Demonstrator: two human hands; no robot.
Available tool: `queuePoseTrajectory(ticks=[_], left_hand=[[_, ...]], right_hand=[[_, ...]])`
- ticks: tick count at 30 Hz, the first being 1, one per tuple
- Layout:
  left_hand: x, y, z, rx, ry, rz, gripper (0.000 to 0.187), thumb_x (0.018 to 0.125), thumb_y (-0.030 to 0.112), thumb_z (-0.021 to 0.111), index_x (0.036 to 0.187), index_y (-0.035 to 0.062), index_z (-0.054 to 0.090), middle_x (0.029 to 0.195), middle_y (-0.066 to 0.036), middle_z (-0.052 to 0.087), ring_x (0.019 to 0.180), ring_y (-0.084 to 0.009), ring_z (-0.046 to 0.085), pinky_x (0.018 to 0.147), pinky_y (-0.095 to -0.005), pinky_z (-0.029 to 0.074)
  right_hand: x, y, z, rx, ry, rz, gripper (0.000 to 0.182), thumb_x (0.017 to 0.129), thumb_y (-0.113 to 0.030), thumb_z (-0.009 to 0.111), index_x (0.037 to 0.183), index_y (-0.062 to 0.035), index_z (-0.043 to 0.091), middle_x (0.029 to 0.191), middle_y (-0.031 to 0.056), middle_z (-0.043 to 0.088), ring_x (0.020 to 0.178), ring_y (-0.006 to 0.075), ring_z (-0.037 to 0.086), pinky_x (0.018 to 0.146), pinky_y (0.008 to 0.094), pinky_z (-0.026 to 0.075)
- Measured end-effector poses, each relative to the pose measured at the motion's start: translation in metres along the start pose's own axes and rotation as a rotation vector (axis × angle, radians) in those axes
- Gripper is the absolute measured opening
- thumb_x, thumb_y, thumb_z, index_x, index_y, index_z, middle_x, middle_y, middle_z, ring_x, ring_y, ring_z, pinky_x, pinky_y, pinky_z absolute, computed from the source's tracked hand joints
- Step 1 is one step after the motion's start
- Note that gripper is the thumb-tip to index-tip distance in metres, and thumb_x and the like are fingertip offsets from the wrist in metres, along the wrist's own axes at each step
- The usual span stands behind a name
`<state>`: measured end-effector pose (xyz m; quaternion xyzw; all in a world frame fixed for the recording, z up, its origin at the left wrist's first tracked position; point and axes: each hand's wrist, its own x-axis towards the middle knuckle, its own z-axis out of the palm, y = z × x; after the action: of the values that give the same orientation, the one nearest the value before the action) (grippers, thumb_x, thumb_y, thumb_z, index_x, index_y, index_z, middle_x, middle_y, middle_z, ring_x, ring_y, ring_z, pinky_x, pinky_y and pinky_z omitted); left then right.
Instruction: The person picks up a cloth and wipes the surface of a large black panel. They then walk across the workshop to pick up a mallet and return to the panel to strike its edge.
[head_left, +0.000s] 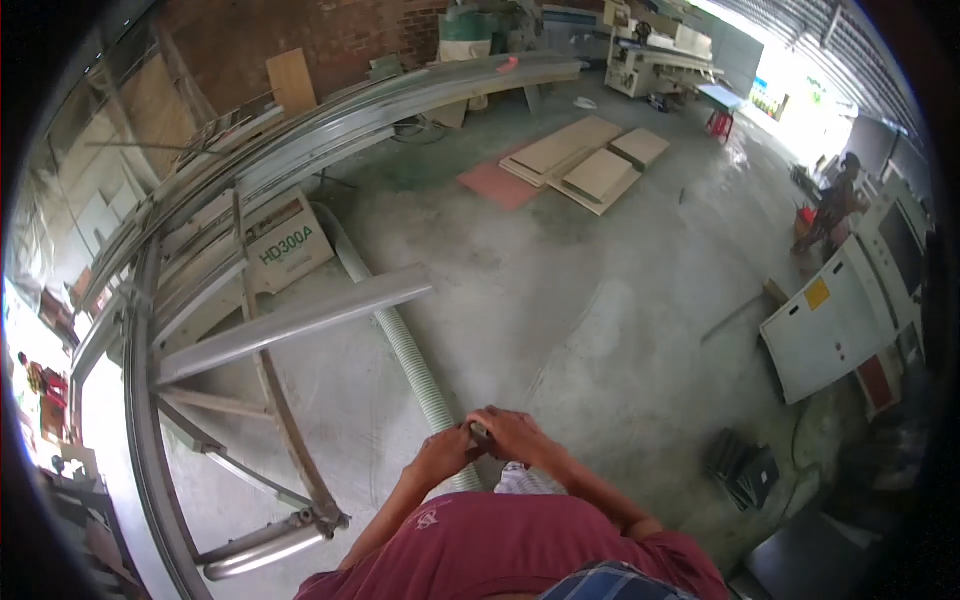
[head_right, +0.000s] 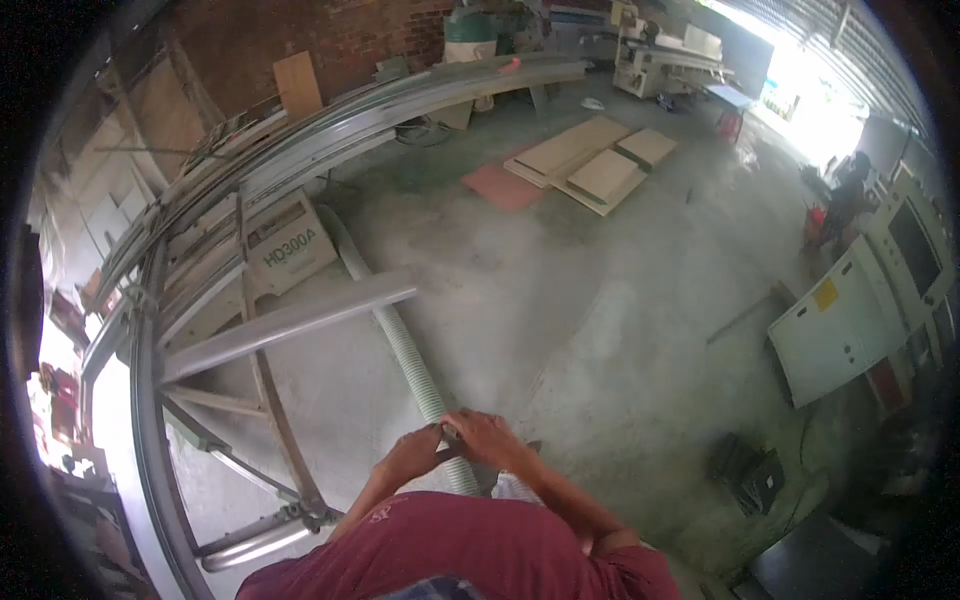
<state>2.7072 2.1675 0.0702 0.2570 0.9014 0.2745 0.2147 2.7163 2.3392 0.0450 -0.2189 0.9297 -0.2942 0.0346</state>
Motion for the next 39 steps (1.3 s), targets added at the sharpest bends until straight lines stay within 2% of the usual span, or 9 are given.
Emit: queuePoseTrajectory(ticks=[6, 12, 14, 18, 24, 26, 30, 32, 39], left_hand=[[0.150, 0.064, -0.031, -0.057, -0.006, 0.085, 0.053, 0.087, 0.036, 0.057, 0.124, -0.0007, 0.049, 0.122, -0.020, 0.054, 0.110, -0.0352, 0.053, 0.093, -0.0408, 0.043], [0.278, 0.087, -0.015, -0.073, -0.187, 0.150, 0.055, 0.086, 0.040, 0.055, 0.125, 0.0011, 0.047, 0.122, -0.020, 0.054, 0.114, -0.0344, 0.050, 0.096, -0.0402, 0.040], [0.327, 0.106, -0.025, -0.061, -0.378, 0.208, 0.059, 0.088, 0.041, 0.055, 0.130, 0.0020, 0.043, 0.121, -0.021, 0.055, 0.112, -0.0322, 0.053, 0.095, -0.0395, 0.042], [0.439, 0.128, -0.040, -0.079, -0.283, 0.210, 0.055, 0.088, 0.039, 0.055, 0.129, 0.0041, 0.045, 0.119, -0.020, 0.056, 0.110, -0.0329, 0.054, 0.094, -0.0400, 0.042], [0.623, 0.147, -0.091, -0.057, -0.250, 0.148, 0.049, 0.087, 0.032, 0.057, 0.126, 0.0040, 0.046, 0.122, -0.017, 0.055, 0.112, -0.0317, 0.052, 0.095, -0.0398, 0.042], [0.677, 0.139, -0.096, -0.103, -0.157, 0.234, 0.041, 0.084, 0.028, 0.056, 0.117, 0.0039, 0.050, 0.110, -0.020, 0.058, 0.103, -0.0366, 0.054, 0.086, -0.0430, 0.044], [0.767, 0.155, -0.106, 0.029, -0.018, 0.263, 0.049, 0.086, 0.032, 0.058, 0.121, -0.0013, 0.048, 0.115, -0.022, 0.055, 0.105, -0.0376, 0.054, 0.088, -0.0418, 0.045], [0.807, 0.189, -0.133, 0.026, -0.261, 0.117, 0.054, 0.089, 0.039, 0.054, 0.130, 0.0044, 0.044, 0.126, -0.017, 0.052, 0.114, -0.0325, 0.051, 0.097, -0.0400, 0.041], [1.002, 0.227, -0.108, 0.147, -0.371, 0.156, 0.057, 0.089, 0.042, 0.053, 0.131, 0.0048, 0.042, 0.126, -0.017, 0.051, 0.114, -0.0326, 0.051, 0.096, -0.0400, 0.041]], right_hand=[[0.020, 0.118, -0.144, 0.021, -0.039, 0.201, 0.040, 0.077, -0.017, 0.067, 0.113, -0.0120, 0.052, 0.105, 0.0079, 0.060, 0.092, 0.0290, 0.061, 0.078, 0.0381, 0.047], [0.011, 0.224, -0.183, 0.138, 0.082, 0.271, 0.041, 0.076, -0.022, 0.067, 0.113, -0.0116, 0.052, 0.098, 0.0127, 0.061, 0.088, 0.0337, 0.061, 0.076, 0.0429, 0.047], [0.026, 0.259, -0.201, 0.093, -0.007, 0.255, 0.043, 0.076, -0.023, 0.066, 0.115, -0.0123, 0.053, 0.108, 0.0113, 0.060, 0.092, 0.0316, 0.061, 0.079, 0.0402, 0.046], [0.083, 0.341, -0.254, 0.076, 0.040, 0.187, 0.040, 0.077, -0.023, 0.064, 0.113, -0.0116, 0.053, 0.098, 0.0132, 0.061, 0.091, 0.0344, 0.060, 0.075, 0.0440, 0.047], [0.193, 0.474, -0.344, 0.055, -0.029, 0.207, 0.047, 0.073, -0.022, 0.065, 0.117, -0.0128, 0.052, 0.107, 0.0140, 0.059, 0.098, 0.0348, 0.058, 0.081, 0.0442, 0.047], [0.220, 0.509, -0.373, 0.132, -0.067, 0.234, 0.049, 0.072, -0.023, 0.067, 0.118, -0.0122, 0.052, 0.108, 0.0133, 0.059, 0.098, 0.0346, 0.058, 0.083, 0.0437, 0.046], [0.255, 0.594, -0.428, 0.171, 0.025, 0.261, 0.047, 0.073, -0.022, 0.067, 0.116, -0.0115, 0.053, 0.105, 0.0128, 0.060, 0.097, 0.0337, 0.059, 0.082, 0.0424, 0.046], [0.265, 0.632, -0.452, 0.203, 0.053, 0.335, 0.044, 0.075, -0.022, 0.066, 0.117, -0.0121, 0.053, 0.107, 0.0129, 0.060, 0.095, 0.0337, 0.060, 0.080, 0.0426, 0.047], [0.281, 0.826, -0.513, 0.206, 0.112, 0.447, 0.041, 0.077, -0.023, 0.066, 0.114, -0.0132, 0.053, 0.109, 0.0130, 0.061, 0.094, 0.0338, 0.061, 0.077, 0.0436, 0.048]])
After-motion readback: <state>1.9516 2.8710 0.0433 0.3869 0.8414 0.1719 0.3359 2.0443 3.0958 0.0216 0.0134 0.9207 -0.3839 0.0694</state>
